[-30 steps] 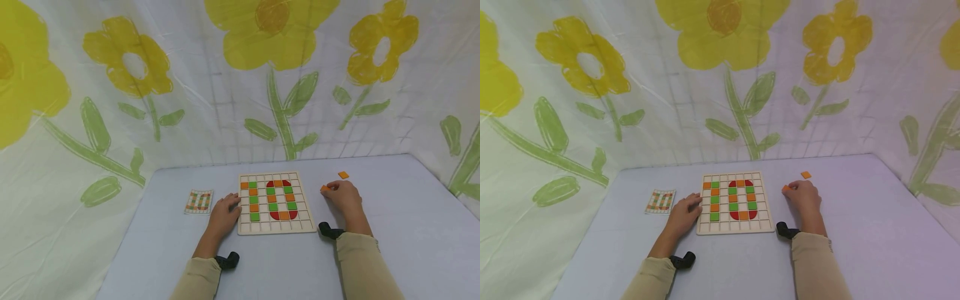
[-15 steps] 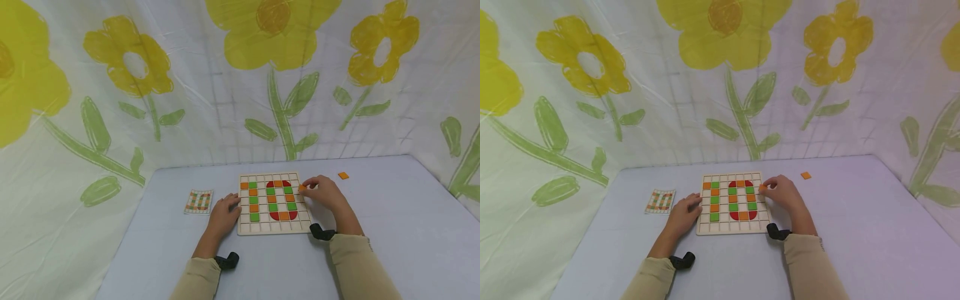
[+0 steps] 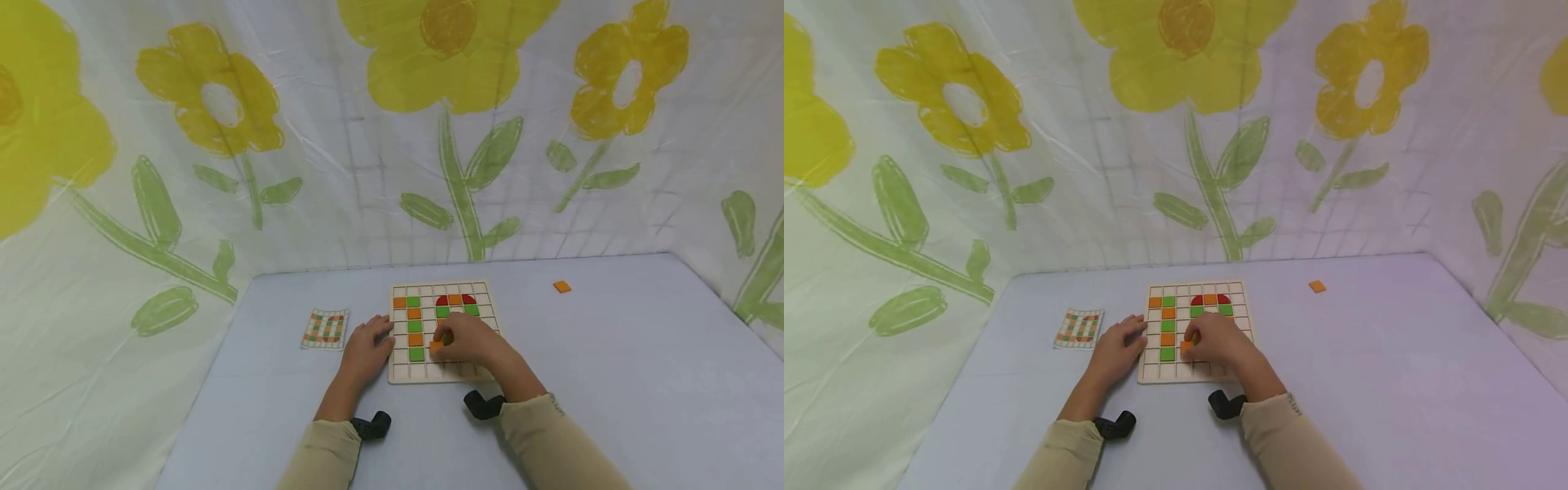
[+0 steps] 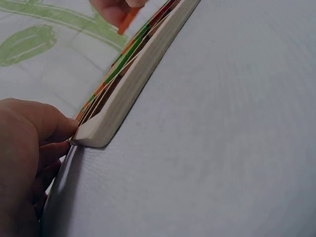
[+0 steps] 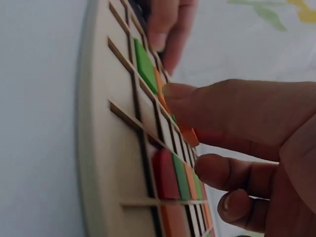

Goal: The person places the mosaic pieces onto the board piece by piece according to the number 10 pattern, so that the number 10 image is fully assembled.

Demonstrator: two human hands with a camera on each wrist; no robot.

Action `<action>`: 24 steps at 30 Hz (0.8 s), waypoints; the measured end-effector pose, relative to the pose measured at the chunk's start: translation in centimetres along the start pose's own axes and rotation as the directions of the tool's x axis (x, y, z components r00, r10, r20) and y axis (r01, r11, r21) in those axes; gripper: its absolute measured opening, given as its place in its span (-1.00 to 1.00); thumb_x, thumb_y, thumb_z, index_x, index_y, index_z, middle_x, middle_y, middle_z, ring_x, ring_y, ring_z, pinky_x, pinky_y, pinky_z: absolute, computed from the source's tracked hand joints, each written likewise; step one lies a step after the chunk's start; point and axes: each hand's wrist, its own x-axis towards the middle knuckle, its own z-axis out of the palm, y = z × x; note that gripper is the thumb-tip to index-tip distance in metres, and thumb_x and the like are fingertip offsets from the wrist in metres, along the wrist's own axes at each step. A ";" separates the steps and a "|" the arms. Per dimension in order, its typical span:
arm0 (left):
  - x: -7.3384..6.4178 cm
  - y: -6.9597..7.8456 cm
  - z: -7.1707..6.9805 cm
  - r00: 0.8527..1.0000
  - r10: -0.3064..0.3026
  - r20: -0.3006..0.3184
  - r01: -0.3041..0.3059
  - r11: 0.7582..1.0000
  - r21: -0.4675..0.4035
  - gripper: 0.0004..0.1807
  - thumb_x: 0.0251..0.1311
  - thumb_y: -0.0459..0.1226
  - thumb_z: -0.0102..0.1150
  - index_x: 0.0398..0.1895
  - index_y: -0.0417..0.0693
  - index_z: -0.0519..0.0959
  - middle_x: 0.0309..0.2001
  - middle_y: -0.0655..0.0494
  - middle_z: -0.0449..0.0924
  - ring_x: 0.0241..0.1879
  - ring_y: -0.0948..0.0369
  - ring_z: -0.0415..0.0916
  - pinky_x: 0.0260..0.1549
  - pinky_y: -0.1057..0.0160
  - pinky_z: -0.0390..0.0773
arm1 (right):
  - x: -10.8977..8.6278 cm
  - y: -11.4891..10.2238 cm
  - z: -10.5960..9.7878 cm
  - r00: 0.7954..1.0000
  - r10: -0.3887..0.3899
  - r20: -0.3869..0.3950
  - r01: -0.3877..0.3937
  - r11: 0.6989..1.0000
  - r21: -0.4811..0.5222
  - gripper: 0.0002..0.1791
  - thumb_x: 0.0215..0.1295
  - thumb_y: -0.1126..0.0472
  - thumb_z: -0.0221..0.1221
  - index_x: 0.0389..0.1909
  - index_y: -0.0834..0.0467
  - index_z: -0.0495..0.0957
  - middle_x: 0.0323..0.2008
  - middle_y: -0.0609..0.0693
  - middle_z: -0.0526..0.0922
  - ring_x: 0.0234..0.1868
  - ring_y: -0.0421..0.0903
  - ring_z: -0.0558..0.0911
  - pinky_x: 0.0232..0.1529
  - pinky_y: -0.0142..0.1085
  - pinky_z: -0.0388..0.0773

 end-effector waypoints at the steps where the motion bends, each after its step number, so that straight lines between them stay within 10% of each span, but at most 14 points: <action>1: 0.0 0.0 0.0 1.000 0.000 0.001 0.000 1.000 -0.003 -0.61 0.32 -0.19 0.17 0.19 -0.06 0.59 0.34 0.12 0.46 0.44 0.10 0.24 0.51 0.00 0.08 | 0.0 -0.2 0.3 1.000 0.002 0.006 -0.002 1.000 -0.017 -0.81 0.02 0.07 0.46 -0.35 -0.01 0.69 -0.42 -0.17 0.57 -0.36 -0.16 0.48 -0.32 -0.30 0.52; 24: -0.1 -0.1 0.1 0.998 0.060 0.032 -0.061 0.998 0.026 -0.68 0.35 -0.23 0.14 0.12 -0.01 0.64 0.34 0.24 0.44 0.41 0.20 0.29 0.54 0.06 -0.01 | 0.0 0.1 0.1 0.998 0.066 -0.012 -0.066 0.998 -0.017 -0.79 0.08 0.04 0.44 -0.30 -0.01 0.67 -0.35 -0.16 0.59 -0.31 -0.16 0.50 -0.24 -0.26 0.55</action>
